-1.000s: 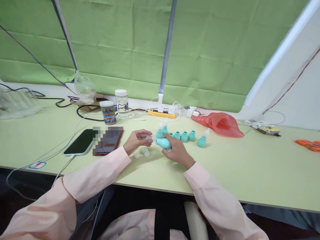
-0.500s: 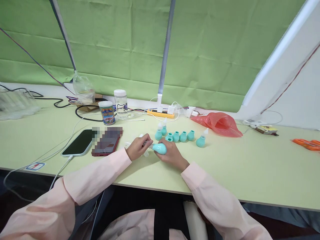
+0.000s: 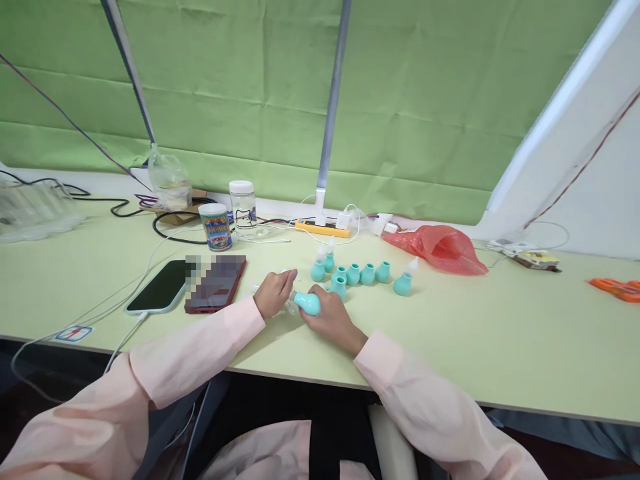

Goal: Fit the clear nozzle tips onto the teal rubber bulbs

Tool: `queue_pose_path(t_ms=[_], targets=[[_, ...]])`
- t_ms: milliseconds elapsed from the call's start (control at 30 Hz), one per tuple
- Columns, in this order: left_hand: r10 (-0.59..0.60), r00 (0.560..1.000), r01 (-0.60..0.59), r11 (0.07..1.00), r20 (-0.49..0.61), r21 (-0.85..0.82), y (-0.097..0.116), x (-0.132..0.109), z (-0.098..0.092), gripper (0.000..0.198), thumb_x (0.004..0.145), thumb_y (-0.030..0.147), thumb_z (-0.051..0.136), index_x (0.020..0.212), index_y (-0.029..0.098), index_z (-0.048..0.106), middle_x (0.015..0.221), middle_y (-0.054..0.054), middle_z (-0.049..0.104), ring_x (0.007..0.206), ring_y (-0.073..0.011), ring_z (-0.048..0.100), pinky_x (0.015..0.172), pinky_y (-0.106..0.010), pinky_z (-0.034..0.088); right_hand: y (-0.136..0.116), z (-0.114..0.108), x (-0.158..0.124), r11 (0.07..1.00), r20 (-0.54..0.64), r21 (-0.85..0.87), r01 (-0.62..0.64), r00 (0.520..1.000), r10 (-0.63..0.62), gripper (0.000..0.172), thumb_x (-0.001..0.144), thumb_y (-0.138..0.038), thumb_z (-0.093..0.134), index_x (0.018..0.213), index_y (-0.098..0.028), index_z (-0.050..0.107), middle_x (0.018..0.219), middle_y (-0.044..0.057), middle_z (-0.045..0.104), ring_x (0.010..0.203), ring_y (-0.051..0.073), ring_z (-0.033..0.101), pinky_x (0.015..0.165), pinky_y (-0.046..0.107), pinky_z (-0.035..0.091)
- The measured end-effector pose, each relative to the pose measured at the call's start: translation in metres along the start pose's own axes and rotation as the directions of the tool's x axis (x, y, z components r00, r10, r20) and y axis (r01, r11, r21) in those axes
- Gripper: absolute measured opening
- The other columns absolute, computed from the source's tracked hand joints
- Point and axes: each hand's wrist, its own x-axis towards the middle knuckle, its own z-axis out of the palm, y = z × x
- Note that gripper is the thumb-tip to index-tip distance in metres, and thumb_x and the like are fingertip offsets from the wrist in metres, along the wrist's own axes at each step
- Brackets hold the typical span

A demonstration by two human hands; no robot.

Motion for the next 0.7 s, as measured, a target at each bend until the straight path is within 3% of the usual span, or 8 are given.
queue_pose_path(t_ms=[133,200,400,533,700], targets=[[0.002,1.000,-0.001,0.995,0.013,-0.095,-0.002,0.002,0.003,0.041,0.086,0.027,0.017,0.059,0.016,0.046,0.049,-0.001,0.048,0.049,-0.0124,0.047,0.052,-0.024,0.030,0.002,0.001,-0.002,0.973,-0.019,-0.222,0.057,0.998,-0.063,0.011,0.068,-0.024,0.045,0.075,-0.016,0.047,0.058,0.003,0.054,0.050,0.015,0.048,0.045,0.023,0.028],[-0.014,1.000,0.011,0.991,-0.019,-0.137,-0.002,0.002,0.005,0.040,0.085,0.027,0.017,0.057,0.016,0.044,0.049,-0.001,0.047,0.047,-0.0119,0.046,0.051,-0.024,0.030,0.003,0.002,-0.002,0.969,-0.031,-0.238,0.065,0.997,-0.075,0.011,0.068,-0.024,0.044,0.076,-0.016,0.047,0.059,0.004,0.055,0.051,0.015,0.049,0.045,0.024,0.028],[-0.052,0.986,0.002,0.956,-0.162,-0.292,-0.001,-0.002,0.010,0.036,0.085,0.025,0.019,0.056,0.017,0.039,0.049,0.000,0.046,0.047,-0.0102,0.045,0.051,-0.023,0.032,-0.001,0.003,0.003,0.993,-0.035,0.116,-0.003,0.999,0.007,0.009,0.064,-0.024,0.049,0.071,-0.018,0.045,0.061,0.000,0.053,0.053,0.013,0.047,0.050,0.023,0.034],[-0.080,0.973,-0.001,0.936,-0.215,-0.351,0.002,-0.003,0.009,0.035,0.085,0.026,0.019,0.057,0.017,0.037,0.047,0.001,0.044,0.046,-0.0095,0.044,0.051,-0.022,0.032,-0.008,0.004,0.008,0.935,-0.011,0.331,-0.123,0.991,0.135,0.009,0.062,-0.024,0.050,0.064,-0.017,0.046,0.059,-0.001,0.049,0.055,0.012,0.045,0.051,0.023,0.036],[-0.046,0.970,-0.024,0.959,-0.240,-0.282,0.000,-0.003,0.005,0.032,0.085,0.027,0.019,0.063,0.017,0.039,0.048,0.001,0.042,0.045,-0.0107,0.044,0.049,-0.023,0.031,-0.015,0.005,0.012,0.846,0.070,0.460,-0.268,0.961,0.267,0.014,0.055,-0.022,0.056,0.057,-0.017,0.044,0.052,-0.004,0.043,0.048,0.008,0.039,0.044,0.021,0.032]])
